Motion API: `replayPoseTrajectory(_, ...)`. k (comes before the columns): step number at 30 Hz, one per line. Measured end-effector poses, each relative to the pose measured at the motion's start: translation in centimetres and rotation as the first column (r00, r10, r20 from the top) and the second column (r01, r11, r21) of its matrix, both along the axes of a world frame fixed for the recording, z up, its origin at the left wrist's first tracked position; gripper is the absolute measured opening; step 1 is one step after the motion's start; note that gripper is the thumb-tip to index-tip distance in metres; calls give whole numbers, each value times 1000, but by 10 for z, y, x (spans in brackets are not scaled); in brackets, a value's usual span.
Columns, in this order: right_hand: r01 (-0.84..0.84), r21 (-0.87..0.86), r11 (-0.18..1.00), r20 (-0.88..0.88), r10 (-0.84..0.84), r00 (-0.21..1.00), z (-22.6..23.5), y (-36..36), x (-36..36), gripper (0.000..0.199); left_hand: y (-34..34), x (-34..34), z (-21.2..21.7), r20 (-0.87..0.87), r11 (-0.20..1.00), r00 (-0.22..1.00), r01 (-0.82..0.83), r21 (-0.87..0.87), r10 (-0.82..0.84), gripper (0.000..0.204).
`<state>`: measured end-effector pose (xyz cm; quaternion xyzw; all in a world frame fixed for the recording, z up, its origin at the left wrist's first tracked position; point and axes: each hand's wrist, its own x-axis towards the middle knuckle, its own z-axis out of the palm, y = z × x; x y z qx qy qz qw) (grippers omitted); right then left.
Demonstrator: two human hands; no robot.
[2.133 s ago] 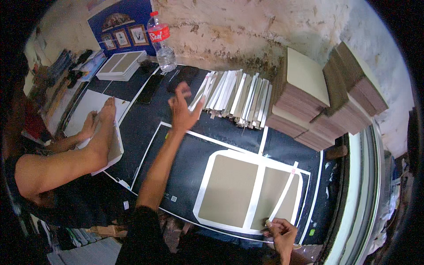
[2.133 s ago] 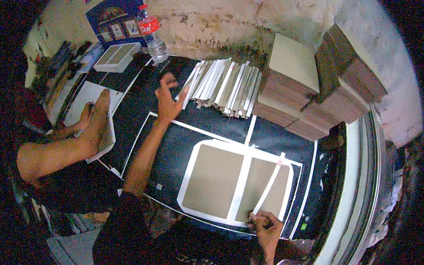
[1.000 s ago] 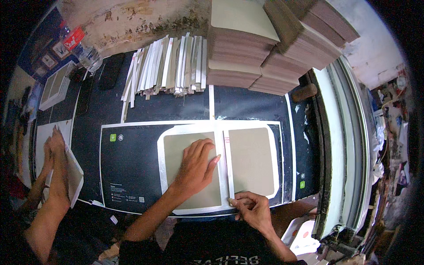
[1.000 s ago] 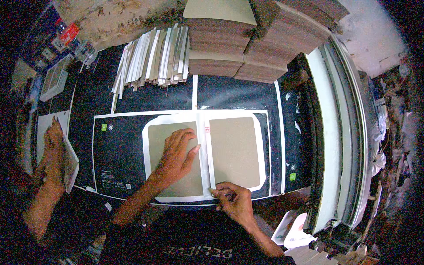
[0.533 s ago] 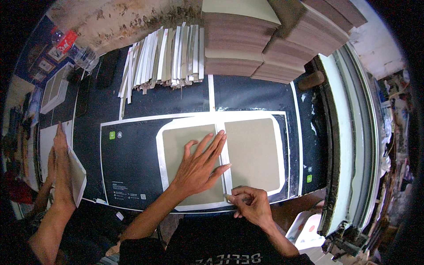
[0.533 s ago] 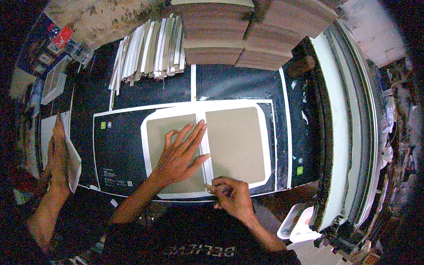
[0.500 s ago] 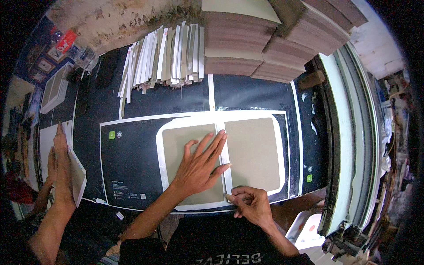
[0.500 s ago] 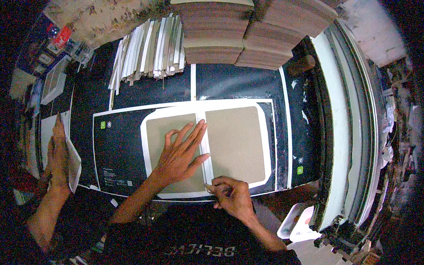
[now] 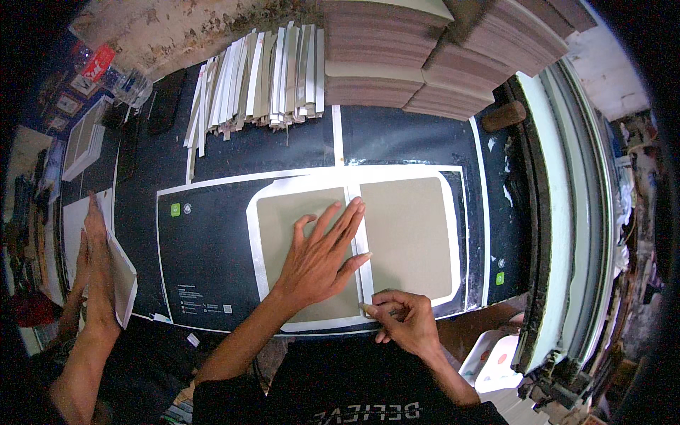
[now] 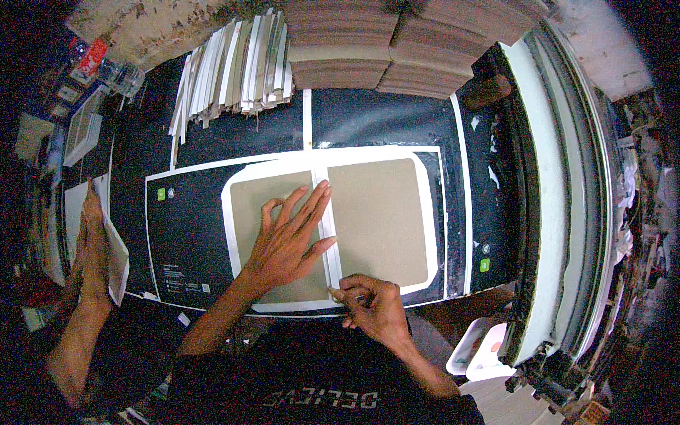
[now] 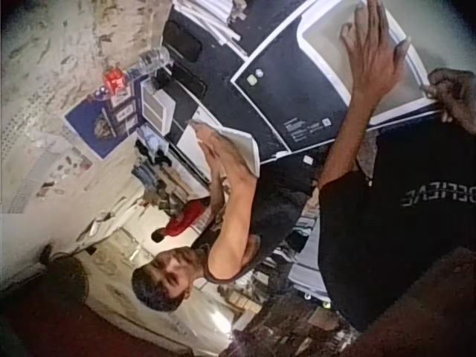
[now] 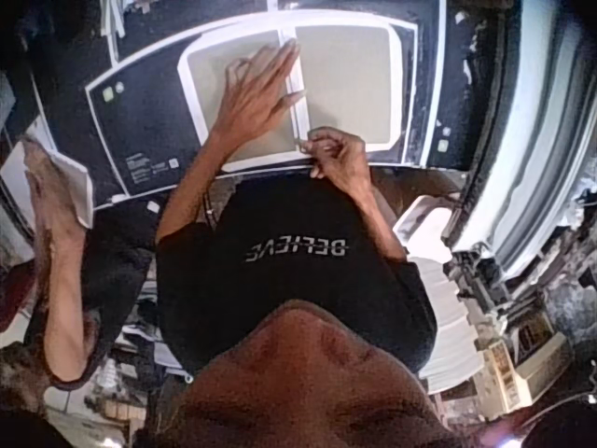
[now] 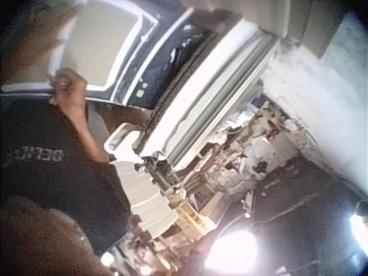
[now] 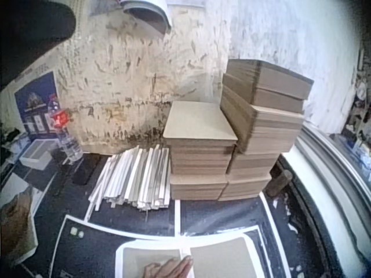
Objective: The person assembles cardboard packaging by applying adhesive to sheets of paper using a roller machine, placing cardboard pieces onto the glued surface, and folding edges to secure the assembly.
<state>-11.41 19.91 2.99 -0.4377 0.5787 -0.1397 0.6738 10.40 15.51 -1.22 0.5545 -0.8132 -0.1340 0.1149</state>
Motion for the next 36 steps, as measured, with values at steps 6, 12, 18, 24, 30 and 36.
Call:
replayPoseTrajectory(6, -118, -315, 942, -188, 60, 980, 4, -3, -5, 14, -2, -1, -1, 16, 1000, 1000, 9, 6, -9, 72)
replayPoseTrajectory(12, -137, -404, 905, -229, 45, 972, 8, -25, -6, 9, 1, 0, -6, 15, 999, 1000, -21, -46, 22, 76)
replayPoseTrajectory(18, -266, -464, 845, -283, 143, 948, -4, -32, -2, 10, -2, -3, -3, 82, 999, 997, -4, -48, 8, 83)
replayPoseTrajectory(24, -271, -457, 847, -259, 165, 952, -10, -35, -2, 12, 0, -1, -2, 56, 999, 998, 0, -42, 3, 83)
replayPoseTrajectory(30, -281, -458, 843, -260, 176, 949, -8, -36, -2, 17, 0, -2, -4, 54, 999, 999, 11, -31, -9, 83)
replayPoseTrajectory(36, -296, -471, 831, -266, 186, 946, -11, -31, -3, 16, 0, -1, -2, 55, 1000, 998, -2, -24, 3, 83)
